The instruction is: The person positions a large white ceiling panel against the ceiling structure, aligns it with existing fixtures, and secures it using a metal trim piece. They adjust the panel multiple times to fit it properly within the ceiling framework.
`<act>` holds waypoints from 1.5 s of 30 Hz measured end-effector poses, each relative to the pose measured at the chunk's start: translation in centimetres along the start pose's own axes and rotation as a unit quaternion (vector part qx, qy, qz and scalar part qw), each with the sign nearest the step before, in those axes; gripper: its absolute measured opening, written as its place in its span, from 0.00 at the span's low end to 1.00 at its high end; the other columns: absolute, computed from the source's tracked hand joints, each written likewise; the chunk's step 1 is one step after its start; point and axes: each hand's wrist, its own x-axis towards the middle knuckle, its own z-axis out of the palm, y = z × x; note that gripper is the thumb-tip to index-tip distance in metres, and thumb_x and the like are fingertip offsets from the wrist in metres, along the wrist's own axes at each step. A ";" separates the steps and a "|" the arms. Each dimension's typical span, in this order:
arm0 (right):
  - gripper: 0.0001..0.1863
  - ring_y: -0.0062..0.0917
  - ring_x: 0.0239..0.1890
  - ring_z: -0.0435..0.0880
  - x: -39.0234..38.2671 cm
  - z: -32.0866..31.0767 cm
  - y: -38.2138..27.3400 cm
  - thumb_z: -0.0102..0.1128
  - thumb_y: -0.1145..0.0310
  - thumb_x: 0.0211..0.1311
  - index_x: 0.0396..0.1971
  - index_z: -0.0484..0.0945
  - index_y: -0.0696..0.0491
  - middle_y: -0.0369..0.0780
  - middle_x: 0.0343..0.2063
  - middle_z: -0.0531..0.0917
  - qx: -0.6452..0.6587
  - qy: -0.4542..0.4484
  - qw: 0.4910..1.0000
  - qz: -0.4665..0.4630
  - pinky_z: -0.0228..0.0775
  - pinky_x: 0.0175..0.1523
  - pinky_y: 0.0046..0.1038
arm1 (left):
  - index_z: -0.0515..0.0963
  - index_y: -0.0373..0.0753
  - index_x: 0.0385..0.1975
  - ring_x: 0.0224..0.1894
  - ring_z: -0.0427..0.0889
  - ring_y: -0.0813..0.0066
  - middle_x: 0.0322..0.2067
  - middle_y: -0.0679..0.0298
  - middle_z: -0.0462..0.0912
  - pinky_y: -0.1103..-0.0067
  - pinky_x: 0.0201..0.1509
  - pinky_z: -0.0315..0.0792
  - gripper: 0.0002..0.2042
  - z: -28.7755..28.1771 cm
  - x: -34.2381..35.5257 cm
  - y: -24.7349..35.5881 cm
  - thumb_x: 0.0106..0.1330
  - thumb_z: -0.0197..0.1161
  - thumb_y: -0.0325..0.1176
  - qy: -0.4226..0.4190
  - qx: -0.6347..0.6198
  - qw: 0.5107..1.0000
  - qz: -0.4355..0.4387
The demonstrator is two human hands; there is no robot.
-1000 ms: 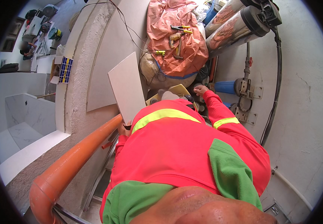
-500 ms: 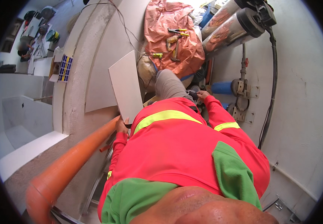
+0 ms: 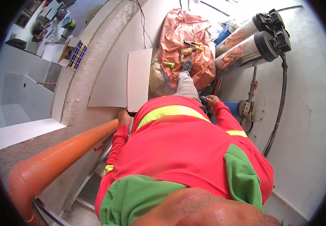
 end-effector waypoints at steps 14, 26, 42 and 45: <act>0.18 0.32 0.46 0.84 8.6 -1.9 -10.9 0.65 0.61 0.61 0.48 0.82 0.53 0.44 0.46 0.83 -0.071 0.041 0.968 -0.236 0.75 0.53 0.30 | 0.80 0.39 0.47 0.40 0.83 0.44 0.36 0.47 0.84 0.58 0.45 0.76 0.18 1.5 19.5 12.1 0.62 0.64 0.42 -0.059 0.088 0.989 0.101; 0.25 0.31 0.66 0.67 14.1 0.2 -12.6 0.65 0.47 0.54 0.51 0.80 0.40 0.34 0.62 0.72 -0.405 -0.086 0.884 -0.218 0.62 0.57 0.45 | 0.78 0.32 0.49 0.45 0.82 0.46 0.42 0.44 0.83 0.60 0.51 0.75 0.24 13.7 43.9 19.0 0.60 0.67 0.44 -0.164 0.176 0.966 0.095; 0.19 0.32 0.67 0.65 16.2 -7.0 -12.3 0.69 0.52 0.50 0.42 0.82 0.41 0.36 0.58 0.73 -0.245 -0.047 0.946 -0.206 0.60 0.54 0.41 | 0.78 0.34 0.50 0.48 0.83 0.52 0.44 0.48 0.84 0.65 0.53 0.75 0.25 27.7 71.6 21.7 0.59 0.70 0.45 -0.260 0.160 0.951 0.055; 0.18 0.32 0.66 0.66 17.1 -7.9 -12.5 0.69 0.53 0.50 0.41 0.82 0.41 0.35 0.58 0.74 -0.225 -0.054 0.953 -0.196 0.60 0.54 0.40 | 0.77 0.33 0.52 0.49 0.82 0.51 0.46 0.47 0.83 0.65 0.53 0.75 0.27 28.0 75.3 21.8 0.59 0.69 0.47 -0.271 0.158 0.948 0.048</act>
